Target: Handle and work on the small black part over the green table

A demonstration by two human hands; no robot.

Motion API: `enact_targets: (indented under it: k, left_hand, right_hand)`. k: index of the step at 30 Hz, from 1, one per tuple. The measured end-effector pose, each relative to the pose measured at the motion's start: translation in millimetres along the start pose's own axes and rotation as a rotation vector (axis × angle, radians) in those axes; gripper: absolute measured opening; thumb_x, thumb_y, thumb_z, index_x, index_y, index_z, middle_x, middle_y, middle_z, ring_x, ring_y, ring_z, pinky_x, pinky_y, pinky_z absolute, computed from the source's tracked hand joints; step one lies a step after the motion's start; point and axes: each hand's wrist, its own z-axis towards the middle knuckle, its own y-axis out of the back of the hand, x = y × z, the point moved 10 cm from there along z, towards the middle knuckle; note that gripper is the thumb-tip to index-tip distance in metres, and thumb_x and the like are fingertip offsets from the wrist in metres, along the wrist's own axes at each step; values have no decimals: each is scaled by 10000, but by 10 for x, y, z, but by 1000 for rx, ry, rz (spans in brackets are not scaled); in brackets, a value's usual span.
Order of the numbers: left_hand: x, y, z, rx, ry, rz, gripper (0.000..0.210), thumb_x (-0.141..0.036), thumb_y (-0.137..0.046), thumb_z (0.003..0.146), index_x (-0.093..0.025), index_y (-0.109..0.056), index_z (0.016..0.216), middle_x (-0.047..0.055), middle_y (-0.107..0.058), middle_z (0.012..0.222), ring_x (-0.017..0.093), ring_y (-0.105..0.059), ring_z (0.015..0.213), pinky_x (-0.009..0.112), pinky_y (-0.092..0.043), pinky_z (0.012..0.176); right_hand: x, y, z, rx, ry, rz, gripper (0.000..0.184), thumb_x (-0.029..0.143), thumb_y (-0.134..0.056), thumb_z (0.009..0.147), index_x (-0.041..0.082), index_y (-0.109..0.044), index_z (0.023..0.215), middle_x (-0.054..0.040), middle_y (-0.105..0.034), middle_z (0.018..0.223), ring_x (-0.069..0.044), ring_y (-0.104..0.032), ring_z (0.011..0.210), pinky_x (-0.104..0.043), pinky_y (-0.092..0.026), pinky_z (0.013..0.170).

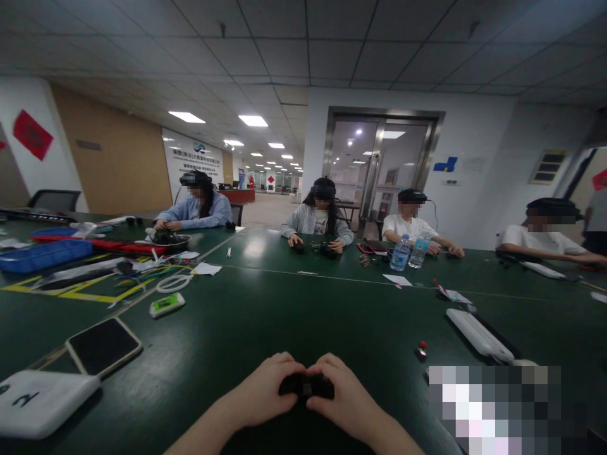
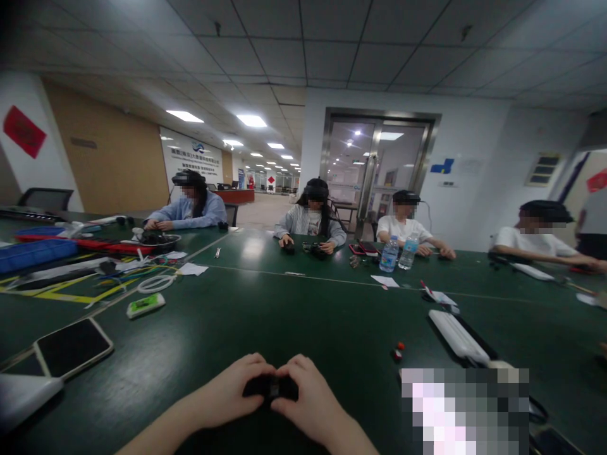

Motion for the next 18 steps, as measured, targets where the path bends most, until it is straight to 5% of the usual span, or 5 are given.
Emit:
enact_targets:
  k: [11, 15, 18]
  left_hand:
    - [-82, 46, -3, 46, -23, -20, 354, -218, -563, 698, -246, -625, 1045, 36, -586, 1020, 200, -513, 971, 311, -397, 870]
    - [-37, 42, -6, 55, -12, -43, 401, -219, -575, 695, -245, -608, 1094, 43, -574, 1069, 200, -501, 1013, 316, -383, 911]
    - [-2, 41, -4, 48, 2, -61, 398, -247, -579, 707, -245, -601, 1105, 46, -565, 1088, 203, -492, 1033, 325, -375, 928]
  right_hand:
    - [21, -46, 7, -5, -19, -58, 131, 202, -597, 741, 235, -623, 865, -7, -576, 942, -173, -529, 882, -272, -413, 769]
    - [-178, 262, 37, -229, -96, 206, 179, 317, -519, 798, 207, -587, 922, -28, -600, 893, -174, -551, 809, -288, -436, 725]
    - [-565, 570, -39, -536, -229, 523, 291, 420, -561, 743, 194, -564, 926, -30, -594, 816, -181, -558, 734, -285, -446, 624]
